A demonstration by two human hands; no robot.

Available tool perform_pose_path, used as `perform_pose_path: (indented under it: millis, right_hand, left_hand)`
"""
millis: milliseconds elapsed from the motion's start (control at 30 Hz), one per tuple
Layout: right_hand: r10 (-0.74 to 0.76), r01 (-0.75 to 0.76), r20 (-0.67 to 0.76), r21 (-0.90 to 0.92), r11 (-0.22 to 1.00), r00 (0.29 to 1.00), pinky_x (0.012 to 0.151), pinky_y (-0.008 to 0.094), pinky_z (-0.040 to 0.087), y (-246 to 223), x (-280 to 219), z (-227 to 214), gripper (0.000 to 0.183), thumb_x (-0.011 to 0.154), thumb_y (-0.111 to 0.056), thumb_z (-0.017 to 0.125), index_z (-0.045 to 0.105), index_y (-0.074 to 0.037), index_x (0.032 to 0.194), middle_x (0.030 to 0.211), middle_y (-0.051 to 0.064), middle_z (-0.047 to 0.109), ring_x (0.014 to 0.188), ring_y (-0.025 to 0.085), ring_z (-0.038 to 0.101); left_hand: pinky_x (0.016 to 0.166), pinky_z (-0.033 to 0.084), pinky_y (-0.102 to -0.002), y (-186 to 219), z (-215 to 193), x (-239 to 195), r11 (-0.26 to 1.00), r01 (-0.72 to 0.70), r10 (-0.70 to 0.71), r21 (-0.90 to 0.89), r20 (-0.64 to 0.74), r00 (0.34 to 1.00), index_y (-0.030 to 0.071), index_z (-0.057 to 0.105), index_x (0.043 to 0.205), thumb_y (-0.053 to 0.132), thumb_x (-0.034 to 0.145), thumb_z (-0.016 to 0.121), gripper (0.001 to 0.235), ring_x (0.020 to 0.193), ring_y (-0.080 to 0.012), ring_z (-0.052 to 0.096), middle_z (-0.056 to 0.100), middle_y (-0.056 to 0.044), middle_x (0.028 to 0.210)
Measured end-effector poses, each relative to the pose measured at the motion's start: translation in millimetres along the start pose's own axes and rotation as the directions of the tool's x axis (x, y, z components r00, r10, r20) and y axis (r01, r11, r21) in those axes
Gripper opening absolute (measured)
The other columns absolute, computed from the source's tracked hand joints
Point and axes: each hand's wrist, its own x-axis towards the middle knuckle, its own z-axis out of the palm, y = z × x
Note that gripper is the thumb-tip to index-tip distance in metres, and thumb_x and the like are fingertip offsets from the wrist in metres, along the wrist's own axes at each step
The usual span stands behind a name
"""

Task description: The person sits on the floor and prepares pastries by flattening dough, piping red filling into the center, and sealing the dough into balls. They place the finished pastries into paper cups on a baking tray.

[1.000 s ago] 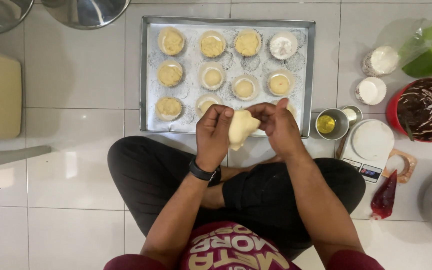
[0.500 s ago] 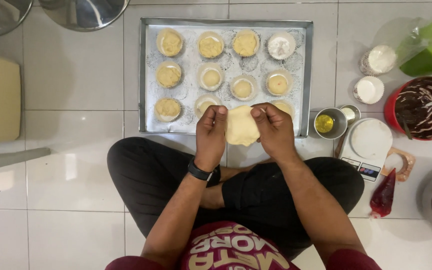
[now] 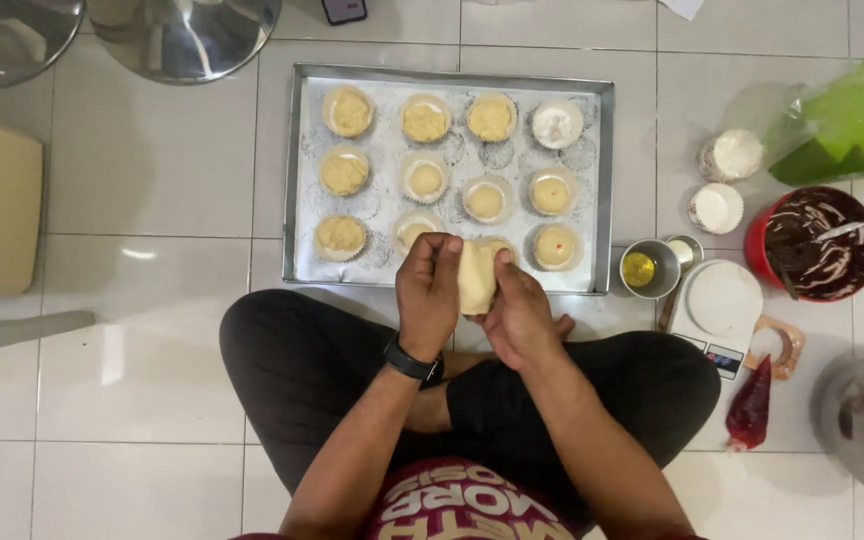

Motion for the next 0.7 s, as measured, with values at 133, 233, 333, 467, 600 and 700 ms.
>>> perform_pose_path:
  millis: [133,233,333,467,600,700]
  right_hand:
    - [-0.47,0.355,-0.089,-0.536,0.766,0.878,0.048,0.022,0.05,-11.8,-8.5,-1.8,0.033,0.109,-0.033,0.052,0.073,-0.012,0.094,0.053,0.006,0.058,0.045,0.016,0.062]
    - [-0.65,0.477,-0.001,-0.679,0.558,0.76,0.051,0.023,0.04,-19.2,7.3,-35.6,0.032,0.106,-0.014,0.059,0.064,-0.012,0.074,0.052,0.0,0.049,0.051,0.01,0.05]
    - [-0.769,0.595,0.184,-0.748,0.294,0.612,0.052,0.029,0.043,-51.1,27.2,-59.1,0.032,0.107,-0.025,0.068,0.072,-0.012,0.078,0.052,0.003,0.051,0.055,0.011,0.048]
    - [-0.687,0.408,0.662,-0.739,-0.535,0.298,0.051,0.029,0.045,-77.9,14.7,-47.3,0.027,0.105,-0.036,0.075,0.074,-0.017,0.085,0.064,-0.002,0.052,0.055,0.017,0.056]
    - [-0.375,0.291,0.868,-0.469,-0.834,0.324,0.052,0.032,0.047,-27.2,8.6,-40.7,0.019,0.099,-0.04,0.065,0.067,-0.024,0.089,0.08,-0.004,0.052,0.058,0.016,0.058]
    - [-0.295,0.471,0.847,-0.499,-0.727,0.443,0.069,0.041,0.054,-10.3,-15.0,-25.5,0.047,0.102,-0.045,0.053,0.067,-0.006,0.125,0.094,0.01,0.058,0.083,0.031,0.065]
  left_hand:
    - [0.059,0.051,-0.023,-25.8,-8.4,4.0,1.0,0.012,-0.012,-0.013,0.006,1.0,0.008,0.066,0.095,0.02,0.107,0.056,0.019,0.066,-0.0054,0.056,0.062,0.0,0.069]
    - [0.066,0.058,-0.03,-45.0,-13.9,-1.0,0.975,0.22,-0.217,-0.022,0.077,0.973,0.007,0.067,0.102,0.036,0.109,0.049,0.034,0.074,-0.0151,0.063,0.065,-0.008,0.078]
    - [0.095,0.056,-0.049,-32.1,-8.5,-3.8,0.726,0.623,-0.574,-0.291,0.244,0.782,-0.008,0.052,0.135,0.054,0.107,0.035,0.069,0.108,-0.0391,0.066,0.06,-0.03,0.121]
    - [0.112,0.043,-0.047,-9.5,-5.8,-16.7,0.532,0.755,-0.618,-0.383,0.435,0.655,-0.009,0.042,0.145,0.06,0.105,0.037,0.08,0.133,-0.0414,0.051,0.049,-0.032,0.141]
    - [0.09,0.057,-0.033,-3.2,1.9,-14.2,0.318,0.764,-0.556,-0.561,0.543,0.63,0.005,0.064,0.113,0.069,0.096,0.054,0.066,0.095,-0.0248,0.067,0.066,-0.01,0.099]
    - [0.046,0.027,-0.007,-63.6,-3.4,-5.7,0.34,0.729,-0.546,-0.595,0.506,0.668,0.016,0.061,0.113,0.052,0.098,0.064,0.039,0.072,-0.0108,0.061,0.065,-0.001,0.093]
